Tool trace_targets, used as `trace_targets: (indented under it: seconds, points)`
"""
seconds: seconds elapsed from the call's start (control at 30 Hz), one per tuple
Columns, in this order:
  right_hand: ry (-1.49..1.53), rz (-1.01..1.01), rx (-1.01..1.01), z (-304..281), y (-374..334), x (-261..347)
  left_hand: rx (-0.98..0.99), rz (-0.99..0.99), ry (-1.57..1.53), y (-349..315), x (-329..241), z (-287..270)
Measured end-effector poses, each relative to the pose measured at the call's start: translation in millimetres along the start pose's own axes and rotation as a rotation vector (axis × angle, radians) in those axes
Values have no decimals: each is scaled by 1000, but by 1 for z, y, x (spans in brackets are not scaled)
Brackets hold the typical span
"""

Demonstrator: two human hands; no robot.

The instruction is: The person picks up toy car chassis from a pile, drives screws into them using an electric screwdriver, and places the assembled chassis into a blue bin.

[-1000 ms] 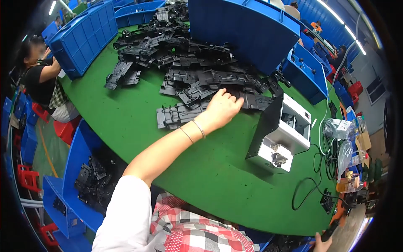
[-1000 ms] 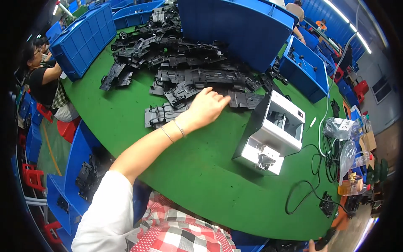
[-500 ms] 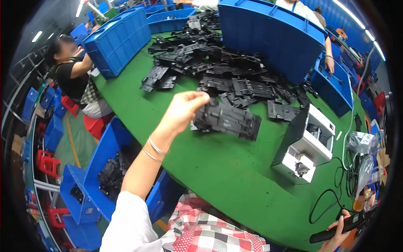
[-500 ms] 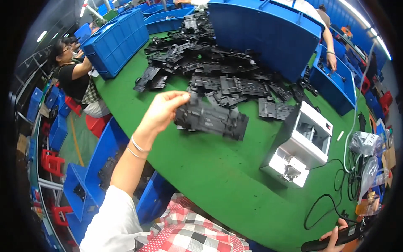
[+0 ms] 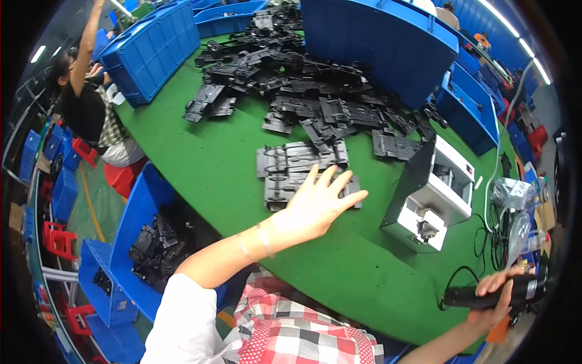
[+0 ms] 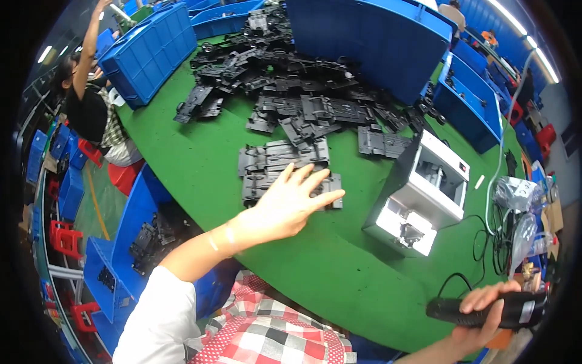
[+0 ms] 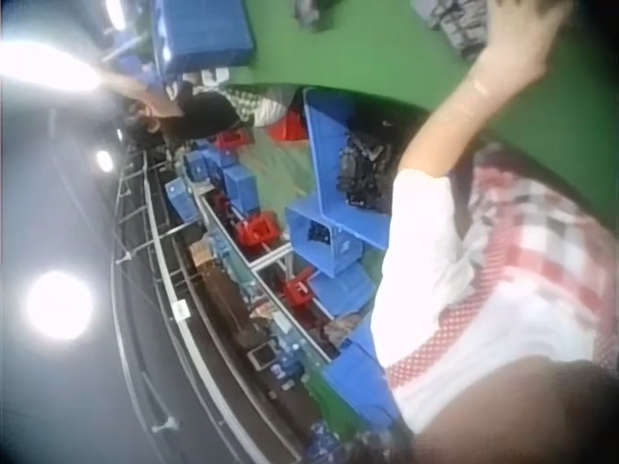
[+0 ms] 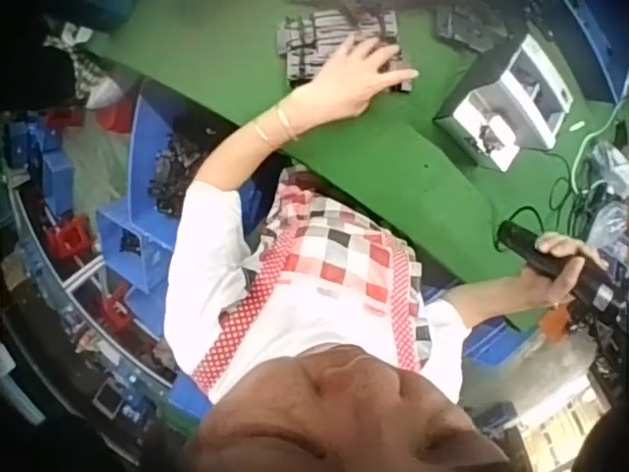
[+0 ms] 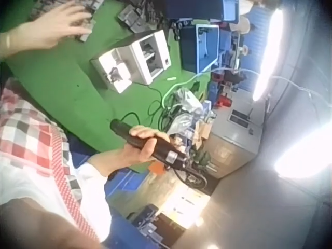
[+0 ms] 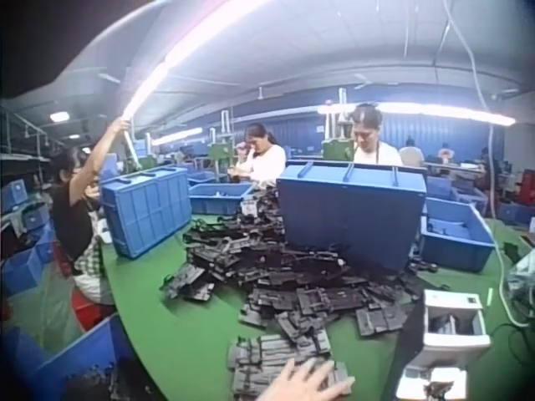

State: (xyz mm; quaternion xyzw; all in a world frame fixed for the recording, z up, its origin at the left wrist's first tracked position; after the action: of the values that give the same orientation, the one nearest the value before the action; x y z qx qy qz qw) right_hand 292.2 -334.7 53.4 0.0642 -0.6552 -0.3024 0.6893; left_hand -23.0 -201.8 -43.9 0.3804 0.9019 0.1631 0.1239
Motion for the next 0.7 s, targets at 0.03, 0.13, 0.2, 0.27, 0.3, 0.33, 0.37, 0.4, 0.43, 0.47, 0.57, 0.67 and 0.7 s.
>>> trace_targets:
  seconds: [0.03, 0.13, 0.2, 0.27, 0.3, 0.33, 0.37, 0.4, 0.43, 0.47, 0.57, 0.67, 0.7]
  points:
    - [67, 3, 37, 9, 3, 0, 83, -53, 20, 3, -2, 8]
    - [168, -37, -16, 34, 16, -23, -41, -214, -196, 13, 1, -3]
    - [188, -122, -76, 48, 21, -31, -143, -305, -546, 15, 0, -30]
    - [188, -172, -116, 53, 24, -30, -108, -306, -986, 11, 0, -34]
    - [195, -176, -117, 60, 27, -34, -81, -410, -1282, 5, -4, -29]
    - [184, -184, -171, 67, 28, -37, -40, -514, -1582, -1, -10, -21]
    - [115, -226, -167, 71, 30, -42, 114, -683, -1829, -8, -16, -11]
    - [56, -240, -174, 76, 32, -50, 169, -745, -2022, -15, -23, -6]
    - [-15, -268, -164, 85, 31, -55, 232, -807, -2219, -21, -30, 2]
    - [-147, -243, -114, 89, 31, -62, 160, -845, -2290, -24, -36, 9]
    - [-58, -124, -17, 93, 42, -61, 199, -1028, -2107, -30, -48, 32]
    - [64, 15, -43, 88, 42, -61, 166, -999, -1917, -25, -54, 41]
    - [128, 19, -35, 89, 35, -60, 112, -987, -1848, -26, -56, 44]
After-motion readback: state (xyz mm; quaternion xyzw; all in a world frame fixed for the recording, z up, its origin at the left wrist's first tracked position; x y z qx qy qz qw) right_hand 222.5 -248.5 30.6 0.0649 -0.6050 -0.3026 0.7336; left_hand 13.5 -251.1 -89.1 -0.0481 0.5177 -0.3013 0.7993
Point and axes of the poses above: each hand's wrist, its own y-axis towards the middle knuckle, its own z-axis out of the palm, x = y × z, the point moved 2 cm from there along y, towards the middle knuckle, and after that the axes turned 3 degrees about -y, right-handed, at the moved point
